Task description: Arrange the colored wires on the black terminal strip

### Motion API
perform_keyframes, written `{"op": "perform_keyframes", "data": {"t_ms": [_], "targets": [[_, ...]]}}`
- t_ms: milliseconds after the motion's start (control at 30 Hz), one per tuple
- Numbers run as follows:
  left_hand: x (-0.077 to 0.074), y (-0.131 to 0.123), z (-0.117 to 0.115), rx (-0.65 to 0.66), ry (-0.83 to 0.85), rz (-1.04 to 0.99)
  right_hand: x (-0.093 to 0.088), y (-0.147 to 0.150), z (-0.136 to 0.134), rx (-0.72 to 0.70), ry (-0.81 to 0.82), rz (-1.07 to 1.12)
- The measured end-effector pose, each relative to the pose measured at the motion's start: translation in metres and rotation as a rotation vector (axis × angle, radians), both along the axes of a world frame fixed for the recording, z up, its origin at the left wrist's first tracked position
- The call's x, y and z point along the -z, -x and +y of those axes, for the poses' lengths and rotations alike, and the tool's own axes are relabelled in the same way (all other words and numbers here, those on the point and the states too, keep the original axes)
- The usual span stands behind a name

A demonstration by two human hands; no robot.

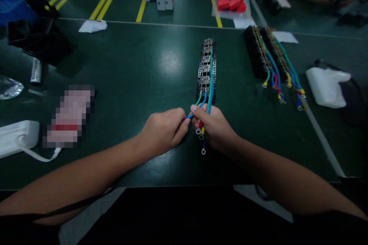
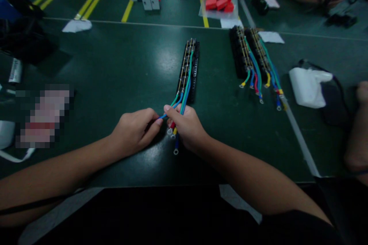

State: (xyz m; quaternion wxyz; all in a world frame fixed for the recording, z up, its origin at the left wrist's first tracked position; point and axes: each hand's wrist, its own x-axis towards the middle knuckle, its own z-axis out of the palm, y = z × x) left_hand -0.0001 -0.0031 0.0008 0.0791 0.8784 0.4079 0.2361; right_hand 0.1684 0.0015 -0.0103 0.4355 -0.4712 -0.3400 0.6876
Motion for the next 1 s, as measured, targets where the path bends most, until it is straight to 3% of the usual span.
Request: {"op": "perform_keyframes", "data": {"t_ms": [600, 1000], "targets": [[-0.0019, 0.0017, 0.0018, -0.022, -0.054, 0.111, -0.0043, 0.0017, 0.0000, 0.004, 0.028, 0.044], [-0.0001, 0.0008, 0.0000, -0.034, 0.004, 0.011, 0.0008, 0.0000, 0.0018, 0.001, 0.013, 0.063]]}}
